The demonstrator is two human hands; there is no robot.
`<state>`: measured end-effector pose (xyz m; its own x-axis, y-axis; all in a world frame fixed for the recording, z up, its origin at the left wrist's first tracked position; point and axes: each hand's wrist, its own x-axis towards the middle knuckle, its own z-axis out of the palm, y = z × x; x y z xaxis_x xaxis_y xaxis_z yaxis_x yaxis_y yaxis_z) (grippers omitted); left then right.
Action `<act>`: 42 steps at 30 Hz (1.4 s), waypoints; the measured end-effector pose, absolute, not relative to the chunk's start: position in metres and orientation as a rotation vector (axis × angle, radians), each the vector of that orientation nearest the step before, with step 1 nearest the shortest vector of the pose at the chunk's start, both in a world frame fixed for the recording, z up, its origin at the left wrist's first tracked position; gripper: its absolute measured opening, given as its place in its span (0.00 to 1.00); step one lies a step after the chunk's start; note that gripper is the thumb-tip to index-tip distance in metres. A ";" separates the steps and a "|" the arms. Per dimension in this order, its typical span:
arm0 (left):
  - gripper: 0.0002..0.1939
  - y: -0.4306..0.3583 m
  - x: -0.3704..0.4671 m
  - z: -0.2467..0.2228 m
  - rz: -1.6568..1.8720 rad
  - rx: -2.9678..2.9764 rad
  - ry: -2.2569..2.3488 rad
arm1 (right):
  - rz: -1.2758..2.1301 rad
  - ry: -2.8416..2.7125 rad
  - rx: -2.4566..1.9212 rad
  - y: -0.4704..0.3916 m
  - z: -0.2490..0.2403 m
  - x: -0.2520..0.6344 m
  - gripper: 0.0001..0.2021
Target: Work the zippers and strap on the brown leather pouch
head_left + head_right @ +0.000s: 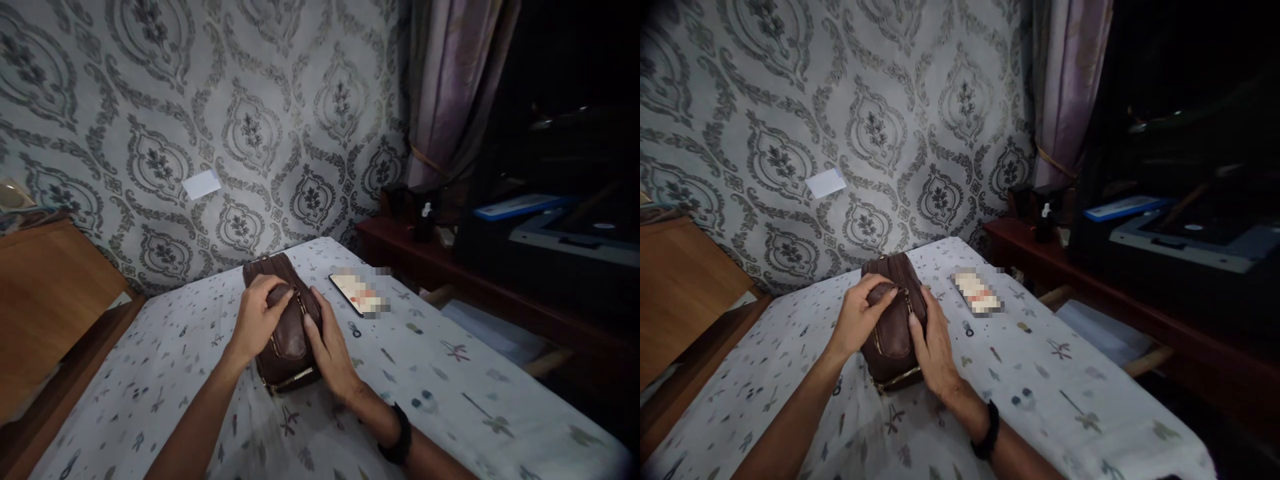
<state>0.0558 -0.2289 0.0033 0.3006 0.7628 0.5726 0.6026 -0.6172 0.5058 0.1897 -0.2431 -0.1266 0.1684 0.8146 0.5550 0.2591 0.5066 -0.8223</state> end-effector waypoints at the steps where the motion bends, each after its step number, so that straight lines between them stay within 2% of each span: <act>1: 0.03 -0.230 0.053 0.004 1.220 2.388 1.288 | 0.501 -1.394 -1.020 -0.243 -0.127 0.190 0.28; 5: 0.15 -0.234 0.031 0.000 1.201 2.460 1.443 | 0.427 -1.410 -1.027 -0.245 -0.128 0.188 0.30; 10: 0.06 -0.236 0.006 -0.017 1.287 2.343 1.439 | 0.265 -1.480 -1.086 -0.251 -0.130 0.184 0.35; 21: 0.08 -0.238 0.015 -0.031 1.446 2.389 1.549 | 0.084 -1.592 -1.122 -0.258 -0.126 0.182 0.48; 30: 0.08 -0.239 0.017 -0.028 1.475 2.289 1.511 | 0.049 -1.551 -1.102 -0.249 -0.131 0.178 0.43; 38: 0.06 -0.236 0.016 -0.024 1.471 2.149 1.452 | 0.084 -1.589 -1.017 -0.243 -0.130 0.185 0.40; 42: 0.06 -0.236 0.015 -0.024 1.474 2.137 1.425 | -0.015 -1.619 -1.041 -0.247 -0.126 0.185 0.41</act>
<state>0.0154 -0.2356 -0.0235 0.0492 0.7777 0.6267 0.5998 -0.5247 0.6041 0.1854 -0.2467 -0.1260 0.0473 0.6052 0.7947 0.6200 0.6060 -0.4984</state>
